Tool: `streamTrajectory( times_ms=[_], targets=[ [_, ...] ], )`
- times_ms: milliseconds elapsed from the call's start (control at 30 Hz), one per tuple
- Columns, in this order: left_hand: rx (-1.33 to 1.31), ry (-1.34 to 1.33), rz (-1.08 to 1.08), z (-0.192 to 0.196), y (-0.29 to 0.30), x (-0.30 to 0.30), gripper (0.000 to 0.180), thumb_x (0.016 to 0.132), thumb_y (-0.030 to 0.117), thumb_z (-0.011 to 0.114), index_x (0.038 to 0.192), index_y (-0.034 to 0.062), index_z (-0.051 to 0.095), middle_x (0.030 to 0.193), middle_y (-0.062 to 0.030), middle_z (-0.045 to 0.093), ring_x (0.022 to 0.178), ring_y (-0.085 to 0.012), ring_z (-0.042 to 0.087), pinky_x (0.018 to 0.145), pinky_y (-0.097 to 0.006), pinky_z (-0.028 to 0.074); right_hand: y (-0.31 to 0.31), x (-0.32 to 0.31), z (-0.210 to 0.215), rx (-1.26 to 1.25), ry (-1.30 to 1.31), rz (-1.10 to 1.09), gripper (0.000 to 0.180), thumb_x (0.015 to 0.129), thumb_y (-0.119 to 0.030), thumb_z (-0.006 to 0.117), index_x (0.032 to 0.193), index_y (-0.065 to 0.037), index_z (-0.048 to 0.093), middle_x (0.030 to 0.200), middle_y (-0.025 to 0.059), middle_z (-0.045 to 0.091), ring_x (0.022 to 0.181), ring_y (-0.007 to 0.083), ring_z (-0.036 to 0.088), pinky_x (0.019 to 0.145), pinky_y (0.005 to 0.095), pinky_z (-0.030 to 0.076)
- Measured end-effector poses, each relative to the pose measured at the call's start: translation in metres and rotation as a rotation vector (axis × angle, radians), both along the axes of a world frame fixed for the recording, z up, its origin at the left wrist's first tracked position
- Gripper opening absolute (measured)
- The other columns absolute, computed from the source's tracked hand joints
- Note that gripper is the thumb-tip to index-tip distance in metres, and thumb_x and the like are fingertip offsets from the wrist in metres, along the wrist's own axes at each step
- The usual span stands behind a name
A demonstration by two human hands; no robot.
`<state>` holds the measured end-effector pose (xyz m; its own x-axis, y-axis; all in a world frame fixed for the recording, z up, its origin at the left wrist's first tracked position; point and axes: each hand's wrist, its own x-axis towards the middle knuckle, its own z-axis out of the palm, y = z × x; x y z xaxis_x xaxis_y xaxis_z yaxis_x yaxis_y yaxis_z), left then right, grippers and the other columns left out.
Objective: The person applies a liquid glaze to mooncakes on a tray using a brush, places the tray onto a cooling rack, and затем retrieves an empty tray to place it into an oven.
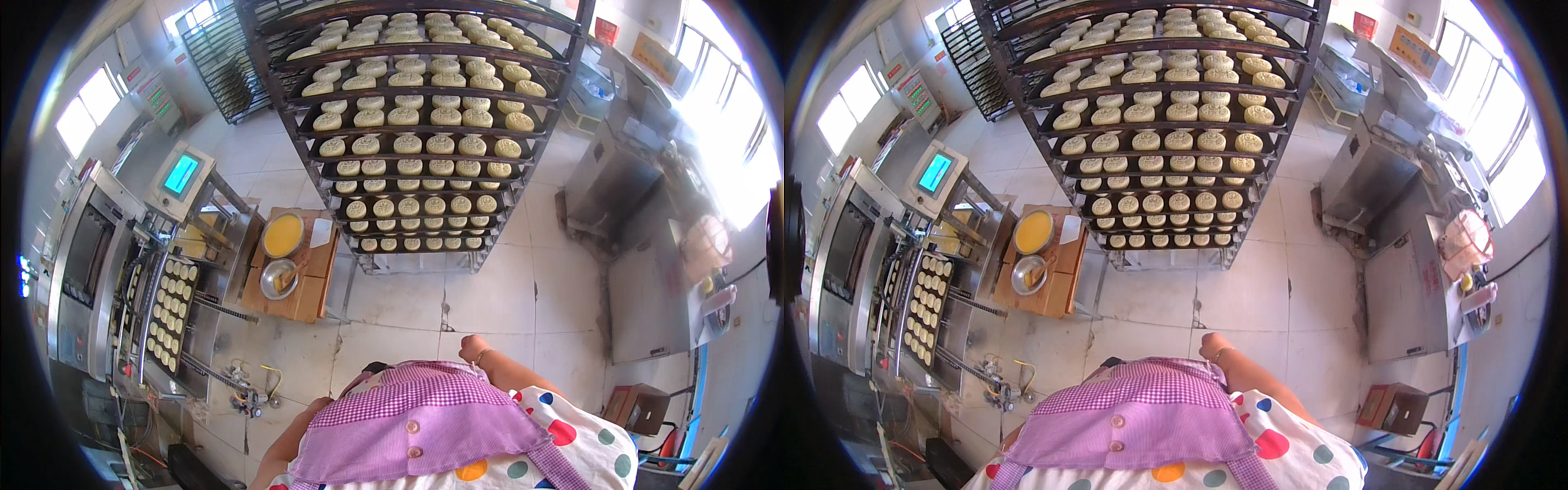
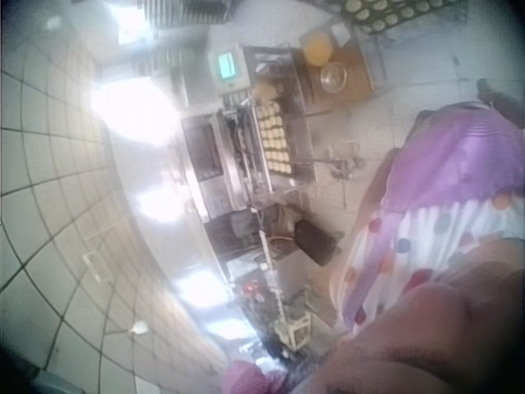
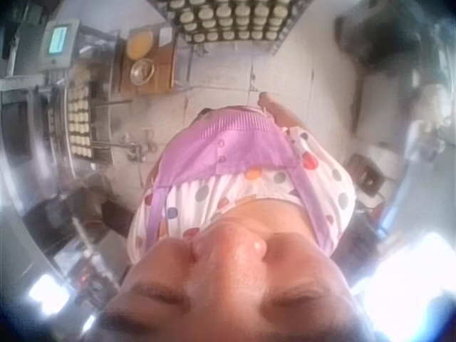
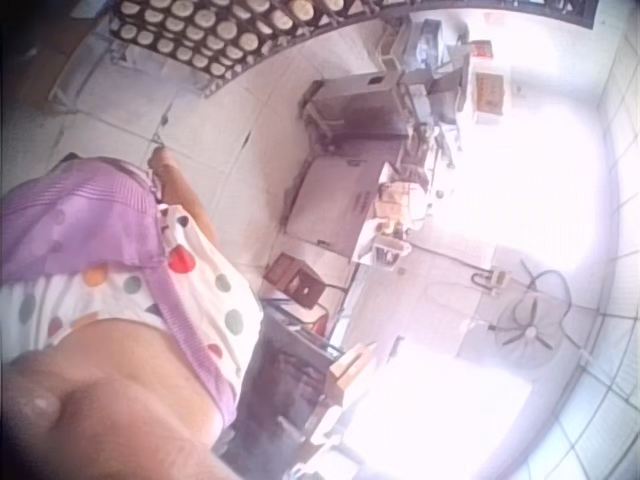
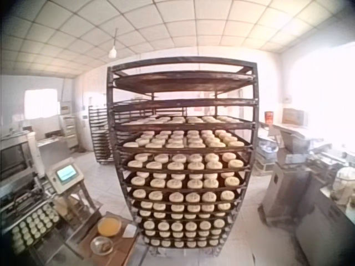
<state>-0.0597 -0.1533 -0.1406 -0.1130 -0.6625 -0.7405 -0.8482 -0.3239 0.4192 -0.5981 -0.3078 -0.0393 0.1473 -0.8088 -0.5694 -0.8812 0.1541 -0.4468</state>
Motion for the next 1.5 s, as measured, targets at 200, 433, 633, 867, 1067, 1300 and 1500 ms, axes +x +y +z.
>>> streamTrajectory(
  times_ms=[200,433,633,867,1067,1300,1500],
  targets=[
    [-0.209,-0.163,0.015,0.009,-0.014,-0.001,0.037,0.076,0.027,0.062,0.107,0.0052,0.062,0.101,-0.0157,0.064,0.094,-0.0279,0.062,0.082,-0.034,0.049,0.042,-0.048,-0.031,0.1,0.21,0.074,0.028,0.071,-0.024,0.056,0.088,-0.005,0.068,0.098,0.017,0.065,0.093,0.0333,0.061,0.081,0.0384,0.049],
    [-0.127,0.346,0.249,0.011,-0.032,-0.034,0.031,0.076,0.022,0.062,0.103,0.0052,0.062,0.099,-0.0144,0.064,0.09,-0.0261,0.063,0.079,-0.033,0.049,0.085,-0.089,-0.051,0.293,0.272,0.128,0.037,0.076,-0.031,0.052,0.096,-0.004,0.067,0.105,0.0184,0.062,0.101,0.0319,0.059,0.087,0.0368,0.046],
    [0.067,0.347,0.415,0.027,-0.022,-0.061,0.027,0.084,0.019,0.057,0.107,0.0072,0.061,0.102,-0.0115,0.065,0.093,-0.0242,0.062,0.079,-0.033,0.049,0.072,-0.069,-0.061,0.227,0.202,0.056,0.037,0.075,-0.035,0.054,0.091,-0.005,0.069,0.101,0.017,0.064,0.096,0.0319,0.06,0.083,0.0373,0.048],
    [0.07,0.036,0.122,0.083,-0.016,-0.079,0.042,0.079,0.027,0.064,0.115,0.0054,0.057,0.105,-0.0136,0.064,0.097,-0.0246,0.061,0.082,-0.032,0.049,0.043,-0.047,-0.026,0.145,0.048,-0.147,0.038,0.069,-0.032,0.063,0.095,-0.004,0.067,0.098,0.0177,0.065,0.092,0.0332,0.061,0.083,0.0382,0.048],
    [0.049,0.032,0.25,0.064,-0.001,-0.074,0.045,0.079,0.025,0.065,0.117,0.0038,0.056,0.107,-0.0132,0.063,0.1,-0.0237,0.06,0.085,-0.032,0.048,0.029,-0.052,-0.013,0.119,0.092,-0.134,0.041,0.071,-0.038,0.061,0.09,-0.003,0.068,0.093,0.0189,0.065,0.09,0.0342,0.061,0.081,0.0397,0.048],
    [0.021,0.023,0.162,0.077,0.001,-0.08,0.049,0.078,0.032,0.064,0.118,0.0048,0.056,0.11,-0.0142,0.062,0.101,-0.0244,0.06,0.085,-0.033,0.048,0.025,-0.054,-0.017,0.063,0.104,-0.09,0.043,0.076,-0.042,0.057,0.089,-0.003,0.068,0.09,0.0198,0.065,0.089,0.0349,0.061,0.08,0.041,0.047],
    [0.077,0.051,0.189,0.098,-0.026,-0.091,0.05,0.078,0.032,0.064,0.117,0.0018,0.055,0.109,-0.0154,0.062,0.1,-0.0259,0.06,0.084,-0.032,0.048,0.027,-0.054,-0.008,0.12,0.093,-0.194,0.04,0.077,-0.041,0.057,0.09,-0.005,0.068,0.079,0.0117,0.068,0.08,0.0258,0.064,0.075,0.0377,0.049]
  ],
)
